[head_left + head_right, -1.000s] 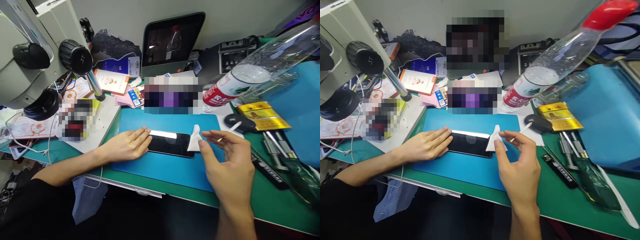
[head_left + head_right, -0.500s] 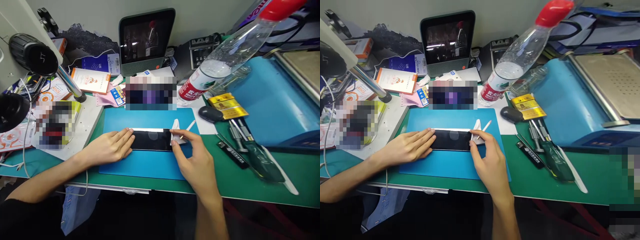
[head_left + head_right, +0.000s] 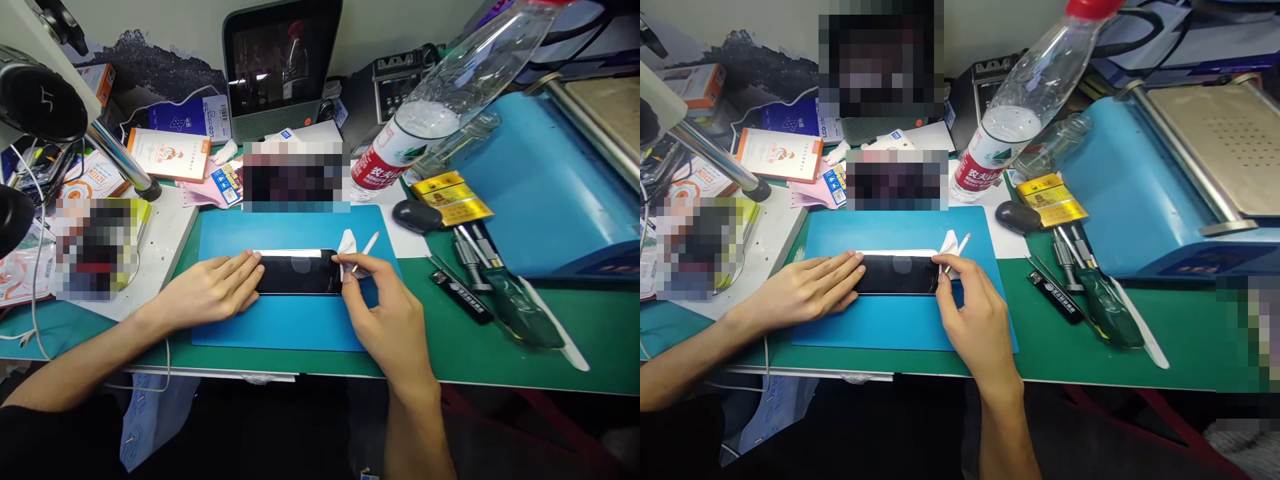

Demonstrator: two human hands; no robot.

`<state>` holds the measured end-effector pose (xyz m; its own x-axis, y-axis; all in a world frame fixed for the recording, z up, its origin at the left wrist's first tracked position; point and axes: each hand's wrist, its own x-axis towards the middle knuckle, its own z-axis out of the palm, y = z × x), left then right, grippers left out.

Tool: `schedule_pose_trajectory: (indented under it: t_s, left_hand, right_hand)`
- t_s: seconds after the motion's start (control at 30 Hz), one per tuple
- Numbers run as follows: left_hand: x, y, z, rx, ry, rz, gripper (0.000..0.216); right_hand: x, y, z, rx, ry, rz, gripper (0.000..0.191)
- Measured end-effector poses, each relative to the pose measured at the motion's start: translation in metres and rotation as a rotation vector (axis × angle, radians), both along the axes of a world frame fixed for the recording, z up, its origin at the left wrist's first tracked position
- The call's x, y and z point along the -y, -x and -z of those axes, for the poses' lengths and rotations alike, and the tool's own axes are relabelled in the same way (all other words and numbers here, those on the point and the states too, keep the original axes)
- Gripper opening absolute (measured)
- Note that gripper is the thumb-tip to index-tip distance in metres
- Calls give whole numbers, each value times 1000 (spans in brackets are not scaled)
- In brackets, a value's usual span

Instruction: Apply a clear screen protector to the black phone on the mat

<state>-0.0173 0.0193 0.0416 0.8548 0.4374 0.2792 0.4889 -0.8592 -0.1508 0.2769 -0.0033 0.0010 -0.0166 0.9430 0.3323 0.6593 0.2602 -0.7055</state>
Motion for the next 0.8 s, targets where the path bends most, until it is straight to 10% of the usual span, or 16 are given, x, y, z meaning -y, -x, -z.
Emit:
schedule_pose_trajectory:
  t_s: [0.8]
  left_hand:
    - [-1, 4, -13, -120, 2, 61, 35]
  right_hand:
    - [0, -1, 2, 8, -15, 4, 29]
